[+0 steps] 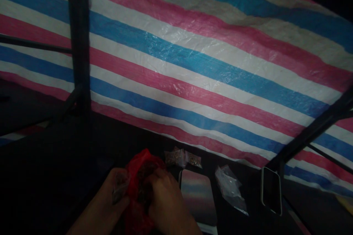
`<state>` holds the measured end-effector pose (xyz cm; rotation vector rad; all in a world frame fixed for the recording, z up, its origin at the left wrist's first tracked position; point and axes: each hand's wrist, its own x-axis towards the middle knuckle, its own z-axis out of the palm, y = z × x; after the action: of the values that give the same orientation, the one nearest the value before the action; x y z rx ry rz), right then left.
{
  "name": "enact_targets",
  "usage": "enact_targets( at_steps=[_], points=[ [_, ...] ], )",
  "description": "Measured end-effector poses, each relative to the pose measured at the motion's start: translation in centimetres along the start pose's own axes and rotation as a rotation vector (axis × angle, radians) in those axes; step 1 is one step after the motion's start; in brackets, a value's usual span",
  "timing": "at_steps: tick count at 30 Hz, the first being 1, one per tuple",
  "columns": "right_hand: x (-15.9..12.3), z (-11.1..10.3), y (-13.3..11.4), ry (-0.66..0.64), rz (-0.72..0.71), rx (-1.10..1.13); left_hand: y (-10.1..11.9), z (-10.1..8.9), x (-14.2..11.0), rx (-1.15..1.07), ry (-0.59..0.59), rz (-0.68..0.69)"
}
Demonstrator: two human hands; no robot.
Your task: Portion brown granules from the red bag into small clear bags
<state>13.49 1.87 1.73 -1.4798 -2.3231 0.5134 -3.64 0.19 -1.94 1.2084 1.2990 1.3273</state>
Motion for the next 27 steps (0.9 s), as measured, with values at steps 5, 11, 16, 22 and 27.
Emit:
enact_targets(
  at_steps=[5, 11, 16, 22, 27],
  points=[
    [0.0, 0.3, 0.2, 0.089, 0.066, 0.065, -0.4, -0.9, 0.5, -0.202, -0.108, -0.108],
    [-0.1, 0.7, 0.2, 0.137, 0.1, 0.151, -0.9, -1.1, 1.0, -0.269, -0.098, -0.115],
    [-0.3, 0.4, 0.2, 0.137, 0.109, 0.158, -0.2, -1.1, 1.1, -0.247, -0.086, -0.091],
    [-0.5, -0.6, 0.2, 0.089, 0.043, 0.15, 1.0, -1.1, 1.2, -0.195, -0.032, -0.098],
    [-0.5, -0.4, 1.1, 0.065, 0.22, 0.358, -0.3, -1.3, 1.4, -0.166, -0.068, -0.037]
  ],
)
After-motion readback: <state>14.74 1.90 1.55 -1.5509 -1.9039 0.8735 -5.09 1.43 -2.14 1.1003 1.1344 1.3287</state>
